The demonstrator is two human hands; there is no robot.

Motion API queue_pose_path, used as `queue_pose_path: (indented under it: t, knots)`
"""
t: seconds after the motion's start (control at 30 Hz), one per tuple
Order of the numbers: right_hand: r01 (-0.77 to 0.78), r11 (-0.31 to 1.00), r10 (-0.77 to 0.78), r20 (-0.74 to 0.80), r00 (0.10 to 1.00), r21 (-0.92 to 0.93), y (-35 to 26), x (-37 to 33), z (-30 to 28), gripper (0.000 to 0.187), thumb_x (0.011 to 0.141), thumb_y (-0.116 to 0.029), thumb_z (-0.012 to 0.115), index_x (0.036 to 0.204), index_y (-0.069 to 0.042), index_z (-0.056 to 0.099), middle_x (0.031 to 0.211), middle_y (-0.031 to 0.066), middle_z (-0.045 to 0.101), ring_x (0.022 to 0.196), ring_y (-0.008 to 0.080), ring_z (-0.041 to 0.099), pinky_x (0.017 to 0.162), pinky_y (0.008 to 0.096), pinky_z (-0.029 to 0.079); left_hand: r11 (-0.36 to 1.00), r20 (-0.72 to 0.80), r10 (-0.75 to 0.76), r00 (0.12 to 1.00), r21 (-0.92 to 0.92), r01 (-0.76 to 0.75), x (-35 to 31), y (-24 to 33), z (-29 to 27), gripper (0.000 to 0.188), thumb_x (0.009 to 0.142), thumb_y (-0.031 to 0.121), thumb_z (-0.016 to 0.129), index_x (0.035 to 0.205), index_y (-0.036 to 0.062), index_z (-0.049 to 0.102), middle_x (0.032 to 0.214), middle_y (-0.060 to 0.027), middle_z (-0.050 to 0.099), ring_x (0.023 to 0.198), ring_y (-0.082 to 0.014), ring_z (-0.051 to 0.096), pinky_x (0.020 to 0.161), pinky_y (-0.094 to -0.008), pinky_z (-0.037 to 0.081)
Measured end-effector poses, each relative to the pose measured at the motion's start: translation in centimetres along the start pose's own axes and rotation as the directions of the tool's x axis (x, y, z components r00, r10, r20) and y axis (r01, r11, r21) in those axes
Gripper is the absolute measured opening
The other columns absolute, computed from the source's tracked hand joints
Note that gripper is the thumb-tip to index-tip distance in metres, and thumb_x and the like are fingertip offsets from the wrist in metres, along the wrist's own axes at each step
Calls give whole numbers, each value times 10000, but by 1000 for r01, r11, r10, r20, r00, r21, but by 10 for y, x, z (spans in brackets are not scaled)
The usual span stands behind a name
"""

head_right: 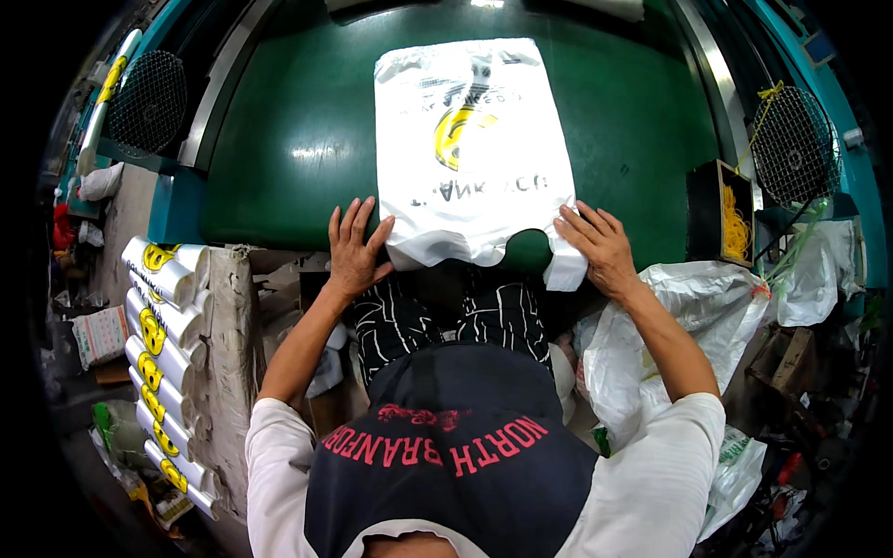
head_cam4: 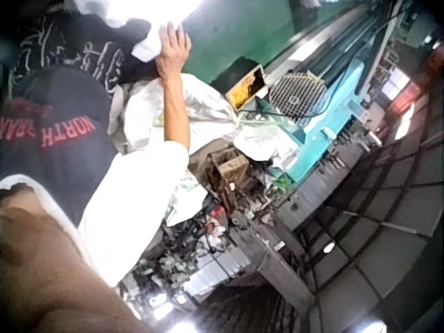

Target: The person picks up plastic bags from a conveyor belt, folds them into neat bundles, and stacks the folded bags on a table.

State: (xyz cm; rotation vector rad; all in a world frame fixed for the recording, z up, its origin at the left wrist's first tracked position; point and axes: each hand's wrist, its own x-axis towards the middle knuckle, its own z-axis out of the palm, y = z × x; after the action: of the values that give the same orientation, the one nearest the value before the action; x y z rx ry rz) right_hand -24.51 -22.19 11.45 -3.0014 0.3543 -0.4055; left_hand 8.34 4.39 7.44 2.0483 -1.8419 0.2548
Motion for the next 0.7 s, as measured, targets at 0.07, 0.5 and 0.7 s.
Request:
queue_pose_path:
  t: [0.07, 0.5, 0.7]
  knots:
    - [-17, 1000, 17, -3, 1000, -13, -2, -2, 1, 463, 805, 5, 509, 1233, -157, 578, 1350, 32, 512, 1267, 235, 447, 1020, 399, 344, 998, -33, -20, 999, -64, 18, 11, 0, 2, 815, 582, 205, 773, 1330, 203, 448, 1431, -140, 339, 1322, -316, 313, 1091, -555, 179]
    - [-117, 887, -48, 341, 939, 447, 3, 60, -45, 275, 704, 19, 587, 960, -58, 649, 1040, 94, 666, 982, 303, 610, 821, 378, 480, 713, 573, -29, 819, -562, 419, 128, 40, -22, 350, 780, 293, 681, 1029, 48, 651, 902, -167, 671, 843, -324, 642, 745, -378, 491]
    - [-133, 987, 102, 290, 951, 91, -20, 117, 12, 434, 870, -460, 554, 742, -48, 608, 591, 185, 591, 608, 387, 609, 572, 470, 481, 883, 358, 233, 904, -468, -42, 132, 67, -19, 873, 682, 234, 690, 1434, 82, 273, 1396, -209, 356, 1272, -370, 365, 1017, -442, 323]
